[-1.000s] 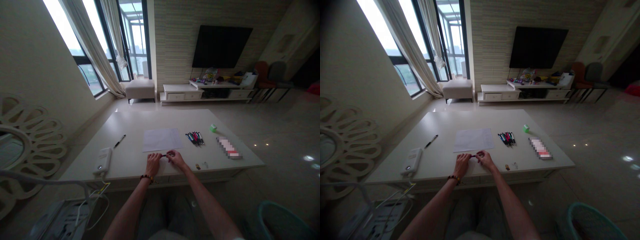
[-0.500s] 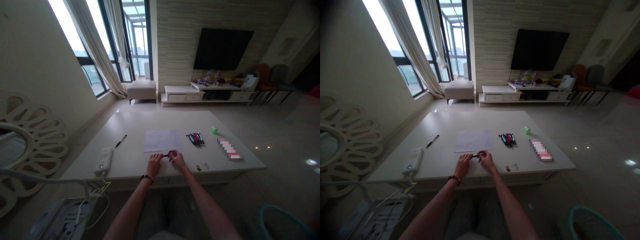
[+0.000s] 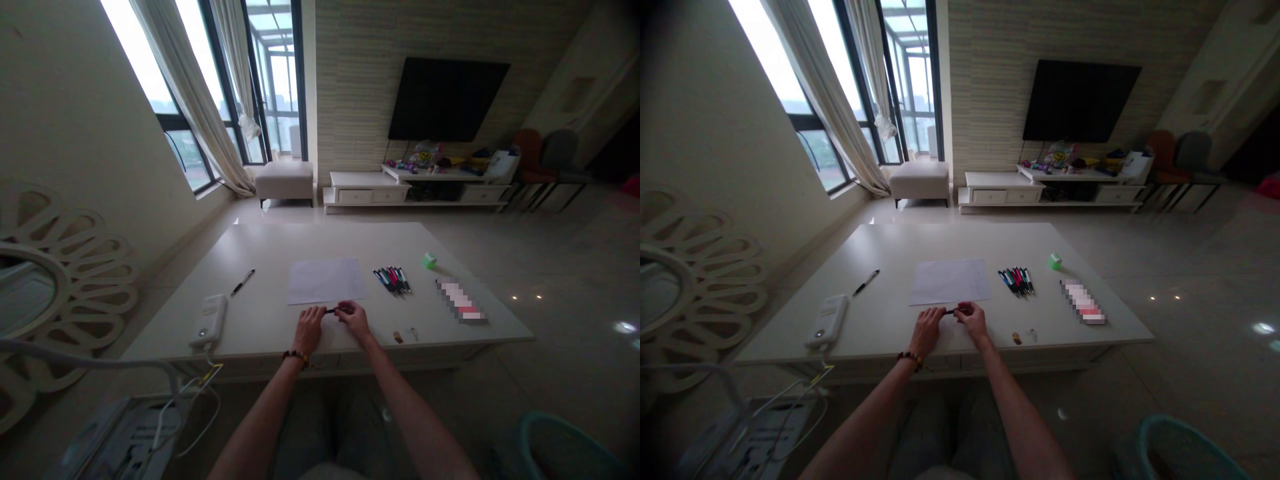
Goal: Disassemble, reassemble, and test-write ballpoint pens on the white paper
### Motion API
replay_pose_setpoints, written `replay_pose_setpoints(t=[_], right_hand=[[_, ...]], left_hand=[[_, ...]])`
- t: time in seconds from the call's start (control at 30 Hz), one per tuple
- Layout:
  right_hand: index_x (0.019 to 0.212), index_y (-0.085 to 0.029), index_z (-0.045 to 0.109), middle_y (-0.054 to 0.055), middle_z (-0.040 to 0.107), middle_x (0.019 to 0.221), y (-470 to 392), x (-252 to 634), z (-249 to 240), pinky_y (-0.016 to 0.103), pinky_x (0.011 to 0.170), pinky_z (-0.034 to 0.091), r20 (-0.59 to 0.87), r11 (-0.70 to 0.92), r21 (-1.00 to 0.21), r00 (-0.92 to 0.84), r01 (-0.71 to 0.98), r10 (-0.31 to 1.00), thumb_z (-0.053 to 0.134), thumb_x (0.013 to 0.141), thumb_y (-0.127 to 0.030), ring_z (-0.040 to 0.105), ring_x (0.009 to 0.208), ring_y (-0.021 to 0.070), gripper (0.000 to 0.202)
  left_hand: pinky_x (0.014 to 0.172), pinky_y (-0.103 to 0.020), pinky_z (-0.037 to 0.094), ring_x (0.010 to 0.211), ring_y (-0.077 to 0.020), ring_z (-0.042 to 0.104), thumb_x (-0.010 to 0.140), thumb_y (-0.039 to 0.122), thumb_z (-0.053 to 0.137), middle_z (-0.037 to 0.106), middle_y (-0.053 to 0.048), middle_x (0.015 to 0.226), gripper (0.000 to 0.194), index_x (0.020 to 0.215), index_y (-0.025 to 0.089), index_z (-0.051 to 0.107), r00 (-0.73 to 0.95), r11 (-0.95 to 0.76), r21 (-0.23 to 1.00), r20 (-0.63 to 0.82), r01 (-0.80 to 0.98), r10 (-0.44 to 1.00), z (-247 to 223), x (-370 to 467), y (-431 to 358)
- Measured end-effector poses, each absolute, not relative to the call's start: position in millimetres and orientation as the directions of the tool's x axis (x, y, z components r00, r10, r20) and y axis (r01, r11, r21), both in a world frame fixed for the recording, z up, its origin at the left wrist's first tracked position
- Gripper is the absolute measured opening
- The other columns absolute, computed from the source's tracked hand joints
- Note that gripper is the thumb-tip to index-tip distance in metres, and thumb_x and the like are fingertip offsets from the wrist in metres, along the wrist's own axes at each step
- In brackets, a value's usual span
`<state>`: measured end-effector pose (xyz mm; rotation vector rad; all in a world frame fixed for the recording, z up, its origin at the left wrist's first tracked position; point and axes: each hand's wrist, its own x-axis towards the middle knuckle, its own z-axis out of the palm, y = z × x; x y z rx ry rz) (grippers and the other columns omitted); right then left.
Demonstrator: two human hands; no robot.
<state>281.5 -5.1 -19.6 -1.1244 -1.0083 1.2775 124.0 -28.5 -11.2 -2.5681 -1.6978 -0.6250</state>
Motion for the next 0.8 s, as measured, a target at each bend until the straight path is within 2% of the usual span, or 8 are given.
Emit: replay_pose_setpoints(t=[0.07,0.13,0.23,0.33,0.43,0.6,0.73,0.8], right_hand=[[0.082,-0.015,0.059,0.006,0.067,0.075,-6,280,-19,0.026,0.057,0.05,-0.061,-0.043,-0.969,0.065,-0.245,0.996,0.075,0.051,-0.046,0.064,0.067,0.0166,0.046],[0.078,-0.014,0.06,0.006,0.066,0.07,-6,278,-20,0.026,0.056,0.05,-0.09,-0.068,-0.968,0.08,-0.242,0.993,0.072,0.055,-0.049,0.063,0.063,0.0163,0.043],[0.072,-0.013,0.062,0.005,0.064,0.062,-6,275,-20,0.026,0.054,0.049,-0.077,-0.057,-0.979,0.097,-0.196,0.992,0.071,0.057,-0.048,0.061,0.058,0.0154,0.039],[0.082,-0.015,0.063,0.004,0.068,0.072,-8,272,-20,0.027,0.064,0.05,-0.017,0.007,-0.962,0.083,-0.273,0.996,0.075,0.054,-0.041,0.064,0.068,0.0164,0.04],[0.095,-0.018,0.059,0.005,0.07,0.082,-10,270,-20,0.028,0.07,0.051,0.006,0.034,-0.933,0.078,-0.359,0.997,0.076,0.054,-0.038,0.065,0.079,0.0174,0.048],[0.075,-0.014,0.06,0.006,0.066,0.065,-8,268,-22,0.027,0.054,0.051,-0.067,-0.033,-0.979,0.163,-0.2,0.984,0.07,0.059,-0.05,0.064,0.061,0.0176,0.041],[0.076,-0.015,0.061,0.007,0.068,0.074,-6,268,-20,0.027,0.06,0.052,-0.023,0.011,-0.974,0.148,-0.228,0.989,0.074,0.053,-0.048,0.065,0.069,0.0181,0.042],[0.073,-0.015,0.061,0.007,0.068,0.072,-7,269,-18,0.026,0.054,0.051,-0.072,-0.047,-0.976,0.113,-0.214,0.991,0.071,0.056,-0.052,0.064,0.064,0.0176,0.042]], left_hand=[[0.081,-0.033,0.035,0.093,-0.0185,0.049,0.079,0.005,0.039,0.056,-0.005,0.099,0.04,0.115,0.023,0.046,0.341,-0.416,0.185,0.333,0.89,0.879,-10,125,-29],[0.078,-0.032,0.035,0.09,-0.0183,0.049,0.081,0.007,0.039,0.055,-0.005,0.098,0.039,0.116,0.023,0.045,0.348,-0.419,0.157,0.348,0.894,0.871,-10,125,-29],[0.074,-0.031,0.034,0.086,-0.0179,0.049,0.088,0.02,0.037,0.055,-0.005,0.093,0.031,0.117,0.025,0.046,0.325,-0.393,0.128,0.366,0.911,0.872,-9,127,-30],[0.071,-0.029,0.032,0.081,-0.017,0.049,0.091,0.03,0.034,0.054,-0.004,0.087,0.028,0.115,0.027,0.047,0.299,-0.355,0.095,0.367,0.93,0.881,-8,128,-31],[0.067,-0.028,0.031,0.077,-0.0156,0.049,0.092,0.031,0.031,0.054,-0.003,0.084,0.027,0.112,0.027,0.049,0.313,-0.36,0.073,0.355,0.93,0.881,-8,128,-31],[0.067,-0.028,0.031,0.078,-0.0152,0.049,0.092,0.03,0.033,0.054,-0.003,0.085,0.023,0.105,0.026,0.051,0.313,-0.365,0.083,0.361,0.927,0.879,-9,127,-31],[0.068,-0.029,0.031,0.079,-0.0154,0.049,0.092,0.031,0.034,0.054,-0.003,0.085,0.021,0.102,0.025,0.052,0.303,-0.359,0.095,0.365,0.928,0.88,-9,127,-30],[0.068,-0.028,0.031,0.079,-0.0153,0.049,0.092,0.031,0.034,0.054,-0.003,0.086,0.021,0.102,0.025,0.051,0.31,-0.364,0.092,0.359,0.927,0.88,-8,127,-31]])
